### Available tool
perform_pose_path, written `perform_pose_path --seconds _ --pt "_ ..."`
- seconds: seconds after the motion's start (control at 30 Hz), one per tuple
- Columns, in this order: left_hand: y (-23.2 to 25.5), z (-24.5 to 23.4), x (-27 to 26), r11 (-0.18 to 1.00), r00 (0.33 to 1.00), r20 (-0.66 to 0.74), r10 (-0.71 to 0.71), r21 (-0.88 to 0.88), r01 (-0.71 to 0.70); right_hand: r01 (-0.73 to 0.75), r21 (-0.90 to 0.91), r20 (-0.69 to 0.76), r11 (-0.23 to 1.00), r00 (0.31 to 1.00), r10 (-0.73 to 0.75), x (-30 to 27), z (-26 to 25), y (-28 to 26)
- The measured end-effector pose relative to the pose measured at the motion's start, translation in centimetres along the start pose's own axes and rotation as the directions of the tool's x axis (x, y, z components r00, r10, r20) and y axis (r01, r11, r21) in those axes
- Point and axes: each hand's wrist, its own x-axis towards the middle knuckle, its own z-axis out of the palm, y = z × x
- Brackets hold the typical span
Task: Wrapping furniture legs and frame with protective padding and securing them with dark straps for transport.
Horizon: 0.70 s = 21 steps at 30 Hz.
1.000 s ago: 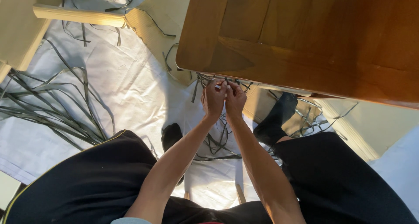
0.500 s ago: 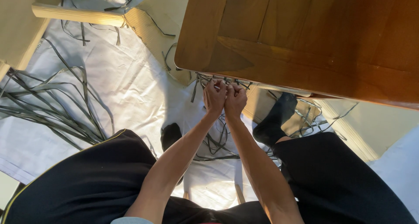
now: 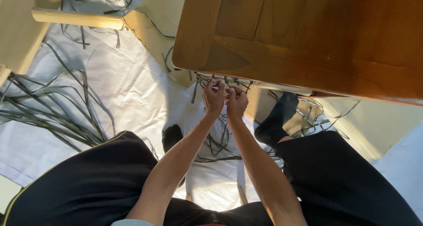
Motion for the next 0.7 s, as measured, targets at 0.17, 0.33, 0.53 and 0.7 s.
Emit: perform_pose_path --seconds 0.17,0.33,0.53,0.7 --pt "-0.8 -1.3 -0.5 1.000 0.999 0.026 -0.031 0.001 0.031 0.084 -0.110 0.003 0.990 0.996 -0.084 -0.4 -2.3 2.0" --pt "-4.4 -5.1 -3.8 0.976 0.993 0.113 0.021 0.215 -0.045 0.248 -0.528 0.083 0.812 0.967 -0.241 -1.0 -6.7 7.2" --pt "-9.1 -9.3 -9.9 0.742 0.929 0.369 0.026 0.616 -0.265 0.459 -0.819 0.397 0.345 0.887 -0.238 -5.3 -10.0 7.5" --pt "-11.9 -8.9 -11.7 0.671 0.824 0.492 -0.280 0.714 -0.198 0.476 -0.856 0.464 0.200 0.879 -0.107 -6.0 -11.5 10.3"
